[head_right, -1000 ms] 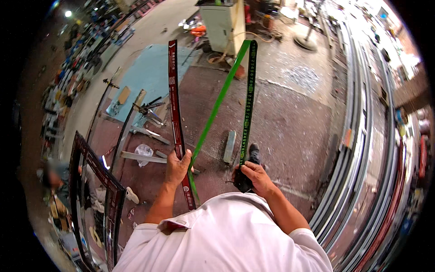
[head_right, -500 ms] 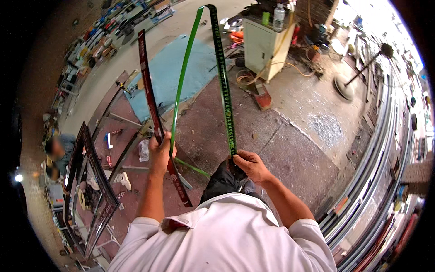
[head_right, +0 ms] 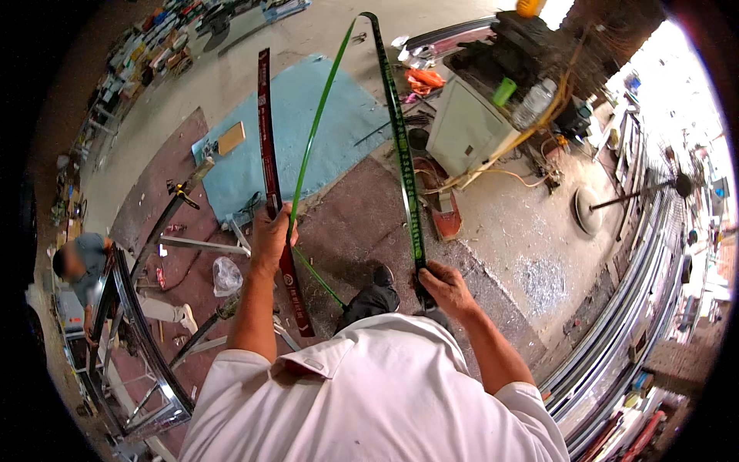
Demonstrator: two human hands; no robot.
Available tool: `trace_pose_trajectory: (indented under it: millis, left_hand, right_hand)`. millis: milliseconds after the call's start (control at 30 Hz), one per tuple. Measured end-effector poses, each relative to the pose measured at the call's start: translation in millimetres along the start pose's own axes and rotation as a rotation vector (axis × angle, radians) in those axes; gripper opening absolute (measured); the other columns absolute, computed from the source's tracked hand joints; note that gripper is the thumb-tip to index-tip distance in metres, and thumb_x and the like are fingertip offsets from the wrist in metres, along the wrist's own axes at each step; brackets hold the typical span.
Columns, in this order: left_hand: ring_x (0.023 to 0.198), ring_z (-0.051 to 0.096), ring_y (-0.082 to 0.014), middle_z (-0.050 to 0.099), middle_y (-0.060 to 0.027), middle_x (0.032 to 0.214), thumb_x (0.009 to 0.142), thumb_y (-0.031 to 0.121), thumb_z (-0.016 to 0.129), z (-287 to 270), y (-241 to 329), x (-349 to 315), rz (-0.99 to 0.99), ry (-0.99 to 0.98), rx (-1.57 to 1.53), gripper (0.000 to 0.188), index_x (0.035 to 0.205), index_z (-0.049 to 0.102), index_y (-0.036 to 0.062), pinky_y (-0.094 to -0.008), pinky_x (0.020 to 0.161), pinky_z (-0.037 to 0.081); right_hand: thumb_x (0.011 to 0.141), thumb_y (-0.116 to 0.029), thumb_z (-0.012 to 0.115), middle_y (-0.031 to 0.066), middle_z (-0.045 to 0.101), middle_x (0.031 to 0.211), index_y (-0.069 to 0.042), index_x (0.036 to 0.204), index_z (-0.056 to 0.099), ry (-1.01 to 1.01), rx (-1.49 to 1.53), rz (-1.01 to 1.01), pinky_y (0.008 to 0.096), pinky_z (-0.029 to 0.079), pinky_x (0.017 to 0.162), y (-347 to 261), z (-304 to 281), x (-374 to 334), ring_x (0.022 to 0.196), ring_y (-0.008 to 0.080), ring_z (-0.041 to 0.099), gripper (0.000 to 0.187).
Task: The person measures a large metal window frame with a tape measure, marks it with a marker, and then uses a miter saw to cut the frame. The person works in a workshop environment with various tools and materials visible.
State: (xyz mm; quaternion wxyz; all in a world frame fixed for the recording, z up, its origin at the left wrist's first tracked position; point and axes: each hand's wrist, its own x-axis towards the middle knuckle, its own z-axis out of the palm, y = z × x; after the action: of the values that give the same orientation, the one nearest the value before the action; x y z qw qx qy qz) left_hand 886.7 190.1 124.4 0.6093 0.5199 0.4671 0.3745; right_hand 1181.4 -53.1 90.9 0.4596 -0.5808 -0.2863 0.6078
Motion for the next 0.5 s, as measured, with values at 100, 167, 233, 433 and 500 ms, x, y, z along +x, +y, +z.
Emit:
trace_pose_trajectory:
  millis: [100, 167, 233, 433, 500]
  left_hand:
    - [0.046, 0.052, -0.0109, 0.055, 0.0009, 0.060, 0.101, 0.036, 0.068, -33, 8, 39, -0.086, 0.061, -0.035, 0.034, 0.082, 0.060, 0.0091, -0.0303, 0.045, 0.040]
    - [0.046, 0.051, -0.0103, 0.055, 0.0009, 0.059, 0.100, 0.041, 0.068, -49, 28, 58, -0.088, 0.136, 0.007, 0.036, 0.082, 0.061, 0.0102, -0.0287, 0.047, 0.039]
    - [0.046, 0.049, -0.0097, 0.054, 0.0014, 0.058, 0.101, 0.042, 0.067, -65, 38, 86, -0.036, 0.206, -0.015, 0.038, 0.080, 0.060, 0.0111, -0.0283, 0.047, 0.038]
    - [0.045, 0.047, -0.0099, 0.049, 0.0026, 0.055, 0.102, 0.042, 0.065, -80, 50, 188, -0.053, 0.436, 0.083, 0.042, 0.072, 0.055, 0.0133, -0.0302, 0.047, 0.036]
    - [0.044, 0.046, -0.0106, 0.050, 0.0020, 0.056, 0.101, 0.039, 0.066, -81, 52, 229, -0.066, 0.525, 0.092, 0.040, 0.074, 0.057, 0.0114, -0.0301, 0.046, 0.037]
  right_hand:
    - [0.106, -0.025, 0.056, 0.0016, 0.065, 0.094, 0.001, 0.105, 0.067, -0.040, -0.068, 0.027, 0.0272, 0.048, 0.078, -43, -6, 69, 0.087, 0.0104, 0.056, 0.028]
    - [0.107, -0.023, 0.055, 0.0004, 0.065, 0.094, 0.000, 0.104, 0.067, -0.103, -0.145, -0.001, 0.0263, 0.046, 0.080, -66, -4, 111, 0.088, 0.0094, 0.056, 0.026]
    - [0.107, -0.023, 0.055, -0.0009, 0.062, 0.092, -0.001, 0.102, 0.066, -0.170, -0.168, 0.004, 0.0255, 0.045, 0.079, -77, -7, 161, 0.088, 0.0085, 0.053, 0.025]
    - [0.106, -0.022, 0.056, -0.0048, 0.051, 0.084, -0.002, 0.093, 0.061, -0.311, -0.182, -0.064, 0.0244, 0.040, 0.068, -111, -4, 335, 0.079, 0.0062, 0.045, 0.025]
    - [0.107, -0.023, 0.056, -0.0039, 0.053, 0.085, -0.001, 0.095, 0.061, -0.357, -0.070, -0.020, 0.0248, 0.041, 0.069, -140, -2, 397, 0.080, 0.0066, 0.046, 0.026]
